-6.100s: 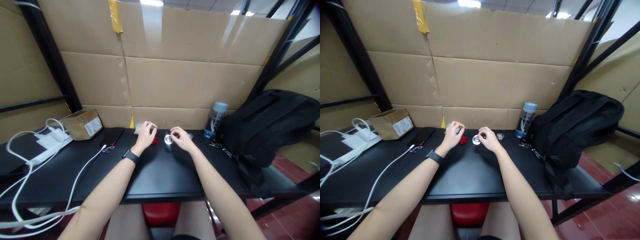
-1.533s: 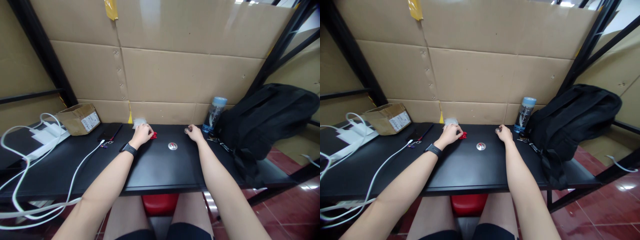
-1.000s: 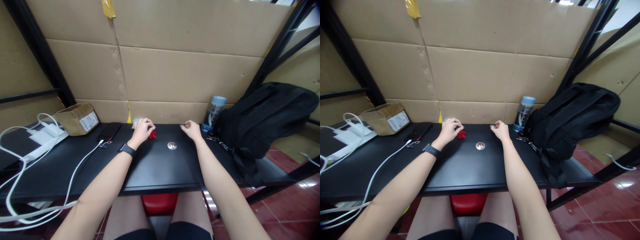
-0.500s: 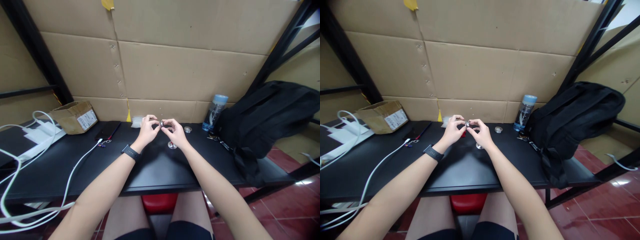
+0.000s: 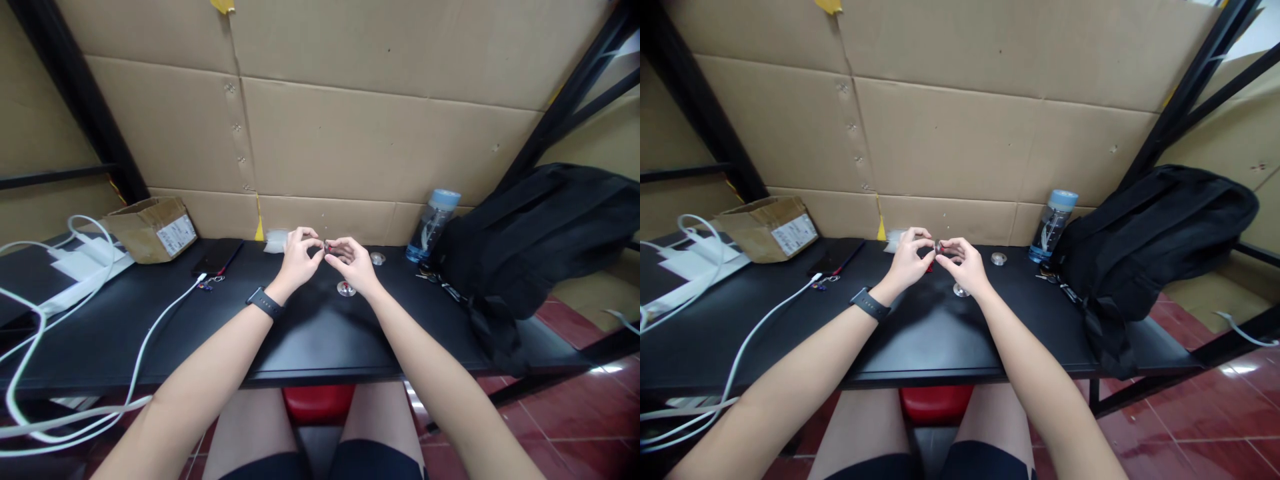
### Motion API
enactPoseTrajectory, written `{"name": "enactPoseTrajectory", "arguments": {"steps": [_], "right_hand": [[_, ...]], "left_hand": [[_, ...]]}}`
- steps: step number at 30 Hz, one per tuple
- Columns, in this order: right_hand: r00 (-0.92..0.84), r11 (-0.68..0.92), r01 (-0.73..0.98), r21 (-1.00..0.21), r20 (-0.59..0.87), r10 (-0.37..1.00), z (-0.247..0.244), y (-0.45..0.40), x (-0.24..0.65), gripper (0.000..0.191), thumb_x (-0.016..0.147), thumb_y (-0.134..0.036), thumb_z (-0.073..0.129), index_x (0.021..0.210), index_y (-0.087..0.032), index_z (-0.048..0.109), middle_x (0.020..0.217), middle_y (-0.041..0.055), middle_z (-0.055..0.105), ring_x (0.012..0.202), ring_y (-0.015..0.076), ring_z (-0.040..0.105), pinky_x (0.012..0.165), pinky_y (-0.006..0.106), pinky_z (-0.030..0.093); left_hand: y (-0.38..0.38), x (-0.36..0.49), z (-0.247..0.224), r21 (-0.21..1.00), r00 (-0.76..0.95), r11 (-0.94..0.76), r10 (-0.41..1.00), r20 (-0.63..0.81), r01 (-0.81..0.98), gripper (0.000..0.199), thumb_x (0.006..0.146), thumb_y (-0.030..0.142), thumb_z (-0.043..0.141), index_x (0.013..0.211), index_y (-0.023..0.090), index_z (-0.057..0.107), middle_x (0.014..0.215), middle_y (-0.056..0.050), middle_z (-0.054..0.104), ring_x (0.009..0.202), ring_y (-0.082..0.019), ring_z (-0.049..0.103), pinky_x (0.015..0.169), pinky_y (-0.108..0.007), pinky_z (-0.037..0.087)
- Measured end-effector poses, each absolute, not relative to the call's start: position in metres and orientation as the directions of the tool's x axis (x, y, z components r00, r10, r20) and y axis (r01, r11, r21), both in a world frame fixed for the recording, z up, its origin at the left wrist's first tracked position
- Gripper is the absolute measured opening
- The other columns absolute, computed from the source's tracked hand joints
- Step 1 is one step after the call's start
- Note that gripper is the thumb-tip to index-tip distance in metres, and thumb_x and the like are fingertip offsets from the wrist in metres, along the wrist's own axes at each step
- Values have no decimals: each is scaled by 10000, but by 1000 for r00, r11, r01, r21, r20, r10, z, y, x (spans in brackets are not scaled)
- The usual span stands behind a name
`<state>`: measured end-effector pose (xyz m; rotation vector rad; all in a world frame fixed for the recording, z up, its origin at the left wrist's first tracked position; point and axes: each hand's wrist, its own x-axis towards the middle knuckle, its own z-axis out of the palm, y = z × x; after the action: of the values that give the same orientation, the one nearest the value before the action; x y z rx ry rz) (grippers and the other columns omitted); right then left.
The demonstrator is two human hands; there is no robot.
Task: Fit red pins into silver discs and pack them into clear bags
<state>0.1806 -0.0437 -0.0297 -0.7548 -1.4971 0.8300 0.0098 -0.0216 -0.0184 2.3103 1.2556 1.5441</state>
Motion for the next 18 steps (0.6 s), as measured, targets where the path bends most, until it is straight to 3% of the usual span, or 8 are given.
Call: {"name": "enactPoseTrajectory", "arguments": {"steps": [6, 11, 15, 18], "right_hand": [[-98, 488, 71, -870, 481, 871, -31, -36, 186, 388, 870, -580, 674, 939, -198, 668, 946, 67, 748, 915, 208, 713, 754, 312, 579], [-120, 561, 192, -805, 548, 828, -36, -31, 191, 329, 922, -503, 627, 961, -183, 695, 903, 66, 733, 864, 205, 693, 749, 319, 559], [-157, 624, 343, -702, 612, 775, -35, -32, 194, 257, 965, -403, 567, 917, -186, 696, 1012, 97, 715, 952, 218, 678, 739, 313, 545], [-242, 672, 485, -560, 652, 718, -33, -33, 196, 202, 957, -329, 569, 868, -190, 686, 1117, 121, 674, 1030, 233, 651, 743, 322, 539]], "left_hand": [[-31, 13, -15, 431, 131, -644, 637, 760, 632, 53, 877, 269, 727, 857, 248, 772, 1111, -62, 611, 1142, -265, 532, 1036, -465, 405], [-34, 16, -16, 358, 185, -669, 598, 780, 652, 88, 894, 298, 717, 843, 261, 779, 1097, -63, 617, 1135, -269, 522, 1005, -456, 399], [-32, 12, -12, 374, 192, -684, 601, 776, 626, 141, 937, 340, 663, 886, 247, 758, 1075, -59, 624, 1104, -253, 545, 1011, -433, 405], [-28, 7, -8, 454, 175, -695, 633, 754, 558, 297, 1040, 368, 474, 988, 232, 732, 1073, -61, 632, 1067, -224, 582, 1001, -400, 429]]}}
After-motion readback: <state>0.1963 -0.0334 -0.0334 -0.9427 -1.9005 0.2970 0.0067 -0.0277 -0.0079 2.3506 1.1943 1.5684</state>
